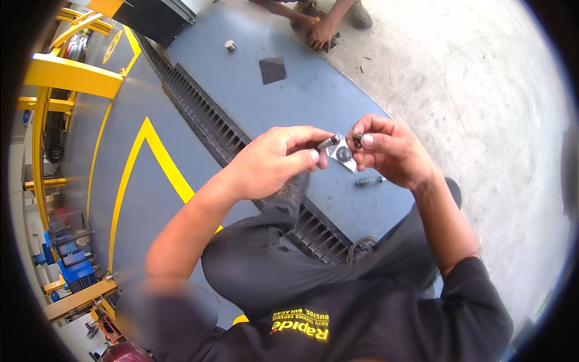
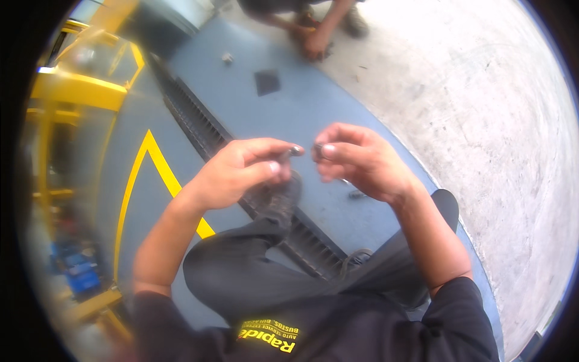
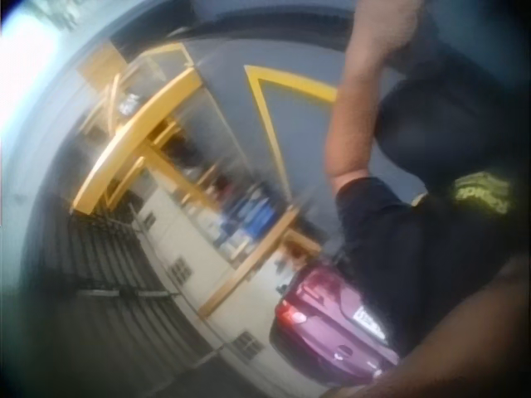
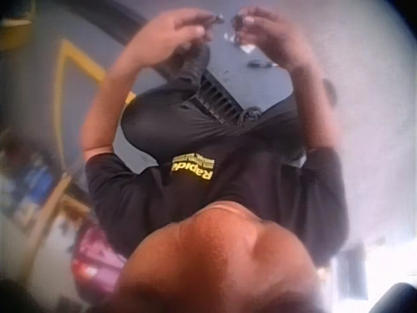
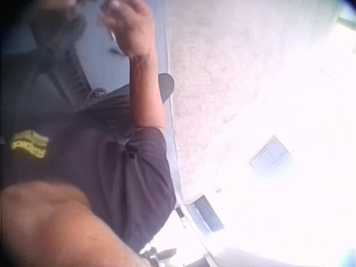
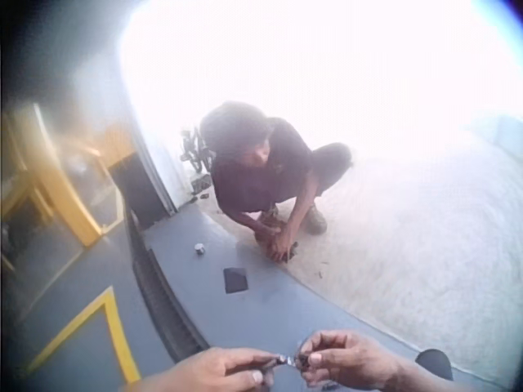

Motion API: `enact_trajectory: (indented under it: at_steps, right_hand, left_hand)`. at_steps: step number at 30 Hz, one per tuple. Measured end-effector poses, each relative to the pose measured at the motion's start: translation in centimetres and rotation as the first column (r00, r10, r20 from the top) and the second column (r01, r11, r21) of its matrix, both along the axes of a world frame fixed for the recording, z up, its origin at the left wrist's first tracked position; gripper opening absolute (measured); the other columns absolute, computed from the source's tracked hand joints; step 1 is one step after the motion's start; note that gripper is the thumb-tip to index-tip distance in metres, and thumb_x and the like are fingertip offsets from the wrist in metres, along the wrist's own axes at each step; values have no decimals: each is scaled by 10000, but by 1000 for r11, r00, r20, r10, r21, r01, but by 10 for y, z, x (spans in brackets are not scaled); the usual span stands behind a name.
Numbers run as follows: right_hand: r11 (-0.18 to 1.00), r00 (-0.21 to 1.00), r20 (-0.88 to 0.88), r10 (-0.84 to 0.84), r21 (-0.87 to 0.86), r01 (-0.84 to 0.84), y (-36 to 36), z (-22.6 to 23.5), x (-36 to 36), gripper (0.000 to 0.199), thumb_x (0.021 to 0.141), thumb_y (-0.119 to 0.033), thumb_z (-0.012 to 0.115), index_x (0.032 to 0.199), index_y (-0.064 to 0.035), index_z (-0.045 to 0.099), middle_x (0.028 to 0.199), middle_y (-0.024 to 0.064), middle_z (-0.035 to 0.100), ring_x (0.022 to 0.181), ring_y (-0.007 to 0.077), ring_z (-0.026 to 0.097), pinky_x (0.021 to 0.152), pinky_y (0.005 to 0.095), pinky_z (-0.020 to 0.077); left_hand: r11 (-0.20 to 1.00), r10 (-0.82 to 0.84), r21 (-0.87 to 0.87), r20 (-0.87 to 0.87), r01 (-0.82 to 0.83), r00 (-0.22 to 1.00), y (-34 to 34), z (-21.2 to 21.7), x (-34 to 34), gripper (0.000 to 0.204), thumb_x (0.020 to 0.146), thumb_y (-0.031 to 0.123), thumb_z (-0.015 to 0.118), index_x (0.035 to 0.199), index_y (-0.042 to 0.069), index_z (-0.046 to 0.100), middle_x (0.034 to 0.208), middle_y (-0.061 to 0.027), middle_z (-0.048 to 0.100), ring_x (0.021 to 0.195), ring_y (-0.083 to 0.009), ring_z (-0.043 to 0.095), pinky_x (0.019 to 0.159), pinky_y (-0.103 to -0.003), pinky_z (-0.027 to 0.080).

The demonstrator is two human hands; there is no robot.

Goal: The person assembles small metal components on a workbench, using a screwdriver to manipulate parts. They then walk to a car lift and place the assembled components into a metal bowl near the wheel hub.

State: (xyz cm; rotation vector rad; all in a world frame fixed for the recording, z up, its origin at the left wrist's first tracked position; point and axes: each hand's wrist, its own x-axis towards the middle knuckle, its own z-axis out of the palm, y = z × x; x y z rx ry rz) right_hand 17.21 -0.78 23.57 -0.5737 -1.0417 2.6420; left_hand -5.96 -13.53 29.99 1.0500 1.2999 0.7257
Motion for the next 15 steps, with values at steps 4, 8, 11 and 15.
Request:
enact_trajectory:
  at_steps: [4,8,11,15]
  right_hand:
    - [998,998,-32,-51,-35,50,-6,24,23,188,971,-102,673,1127,-2,639,1122,135,687,952,170,679,868,317,569]
    - [997,996,-33,-81,-23,80,-9,42,44,206,971,-95,668,1138,19,634,1188,172,681,981,190,683,897,331,569]
    - [992,990,-52,-129,5,130,-7,44,58,240,975,-75,640,1183,44,624,1212,190,675,1018,206,685,925,337,566]
    - [980,984,-4,-177,94,177,-5,37,73,310,995,-59,570,1273,77,589,1216,202,671,1072,224,681,959,341,561]
  left_hand:
    - [998,60,-33,27,-59,998,-1,52,36,405,981,88,569,1362,-51,582,1068,-78,705,958,-123,638,901,-290,520]
    - [991,115,-83,113,-106,987,-3,66,63,402,998,111,585,1367,-47,578,1061,-88,706,925,-134,644,865,-283,525]
    - [985,159,-85,91,-151,983,5,65,79,385,990,103,602,1346,-44,590,1051,-88,710,912,-137,651,850,-281,529]
    - [981,185,-68,69,-181,980,15,49,90,372,952,74,660,1304,-37,609,1039,-91,717,912,-140,661,840,-280,533]
